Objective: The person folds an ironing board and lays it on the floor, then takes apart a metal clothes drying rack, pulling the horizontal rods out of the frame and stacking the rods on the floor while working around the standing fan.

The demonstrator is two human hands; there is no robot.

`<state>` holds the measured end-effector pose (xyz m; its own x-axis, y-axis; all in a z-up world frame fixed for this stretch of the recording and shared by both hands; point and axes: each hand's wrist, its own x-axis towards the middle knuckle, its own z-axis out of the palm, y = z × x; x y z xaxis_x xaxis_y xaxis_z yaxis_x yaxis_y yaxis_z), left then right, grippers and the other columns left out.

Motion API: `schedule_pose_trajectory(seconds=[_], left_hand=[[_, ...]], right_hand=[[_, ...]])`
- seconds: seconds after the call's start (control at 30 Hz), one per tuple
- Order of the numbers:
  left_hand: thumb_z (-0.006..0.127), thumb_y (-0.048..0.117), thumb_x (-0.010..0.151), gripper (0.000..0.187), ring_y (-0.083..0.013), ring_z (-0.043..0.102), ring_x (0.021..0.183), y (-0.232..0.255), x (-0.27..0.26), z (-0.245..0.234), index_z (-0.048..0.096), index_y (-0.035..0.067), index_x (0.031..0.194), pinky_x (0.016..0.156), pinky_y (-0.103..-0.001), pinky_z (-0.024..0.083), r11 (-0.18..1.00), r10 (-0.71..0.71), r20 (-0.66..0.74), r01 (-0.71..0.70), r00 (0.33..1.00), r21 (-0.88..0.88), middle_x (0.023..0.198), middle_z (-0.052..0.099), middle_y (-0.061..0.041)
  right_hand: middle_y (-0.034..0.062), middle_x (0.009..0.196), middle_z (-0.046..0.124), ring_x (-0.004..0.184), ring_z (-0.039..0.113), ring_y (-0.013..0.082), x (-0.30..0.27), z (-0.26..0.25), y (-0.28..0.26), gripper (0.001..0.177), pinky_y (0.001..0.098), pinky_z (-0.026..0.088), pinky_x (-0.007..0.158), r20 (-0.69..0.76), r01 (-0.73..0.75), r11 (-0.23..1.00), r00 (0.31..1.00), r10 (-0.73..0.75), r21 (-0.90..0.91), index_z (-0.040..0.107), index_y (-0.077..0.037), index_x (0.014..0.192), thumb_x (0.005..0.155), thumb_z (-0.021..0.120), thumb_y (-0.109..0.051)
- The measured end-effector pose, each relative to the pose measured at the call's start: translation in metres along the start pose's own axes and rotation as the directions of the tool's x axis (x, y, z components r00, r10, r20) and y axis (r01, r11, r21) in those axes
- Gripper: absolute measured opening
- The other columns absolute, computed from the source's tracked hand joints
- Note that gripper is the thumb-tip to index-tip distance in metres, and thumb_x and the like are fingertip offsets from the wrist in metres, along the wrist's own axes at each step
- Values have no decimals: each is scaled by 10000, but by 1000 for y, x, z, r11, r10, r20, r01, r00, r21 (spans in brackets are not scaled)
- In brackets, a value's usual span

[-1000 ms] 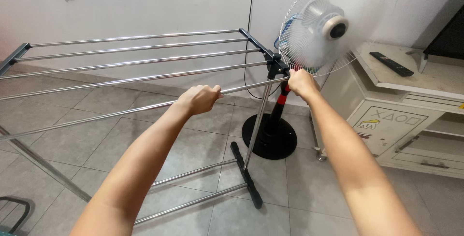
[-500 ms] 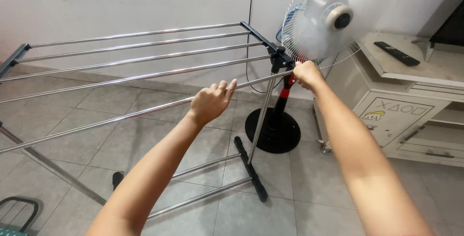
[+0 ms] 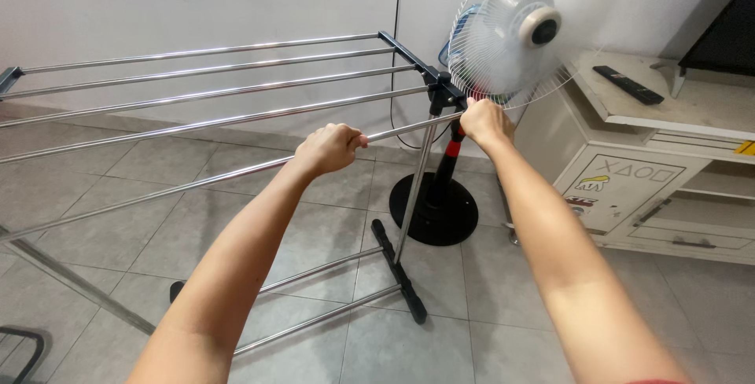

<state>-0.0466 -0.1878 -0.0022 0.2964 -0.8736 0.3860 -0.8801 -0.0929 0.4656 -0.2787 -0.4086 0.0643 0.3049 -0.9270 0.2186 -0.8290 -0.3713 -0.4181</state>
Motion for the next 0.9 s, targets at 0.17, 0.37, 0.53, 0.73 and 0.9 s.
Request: schedule_pose_trajectory(seconds=[0.17,0.37,0.53,0.73,0.9], left_hand=[[512,396,1089,443,-120,454,551,-17,19,-13,852,111,1103,489,-316,361,857,-96,472,314,876,-408,700,590,-7],[519,423,1038,440,-76,385,446,14,5,-39,770,78,1144,394,-253,341,882,-201,497,376,844,-283,642,625,-5],[593,410,998,410,-235,690,638,25,-20,-31,686,16,1065,534,-387,542,907,305,-76,-265,949,328,815,737,-143],[544,109,967,178,-369,734,831,18,-33,-10,691,84,1064,713,-500,586,959,110,-78,-85,991,269,938,745,-169],[627,156,893,171,-354,718,776,-4,-3,-4,740,82,999,673,-497,569,1000,21,26,-20,999,-19,880,734,-162]], right_hand=[[246,1238,693,1159,662,423,-2,-2,-1,537,529,503,982,-2,21,999,1000,-21,-37,732,-32,1152,1073,402,-448],[260,1317,642,1248,604,422,6,-2,3,550,522,455,1053,36,-29,1000,999,29,7,683,-26,1249,1063,396,-457],[230,1342,627,1259,595,405,3,-5,-6,534,515,453,1050,37,-72,997,997,71,17,682,-41,1252,1047,406,-449],[240,1307,658,1233,622,411,-9,-8,-10,538,513,476,1035,29,-27,999,999,28,-17,707,-44,1234,1065,390,-444],[226,1298,679,1210,653,396,-11,-8,-11,556,510,487,1039,64,-40,999,997,42,-37,705,-33,1238,1082,359,-439]])
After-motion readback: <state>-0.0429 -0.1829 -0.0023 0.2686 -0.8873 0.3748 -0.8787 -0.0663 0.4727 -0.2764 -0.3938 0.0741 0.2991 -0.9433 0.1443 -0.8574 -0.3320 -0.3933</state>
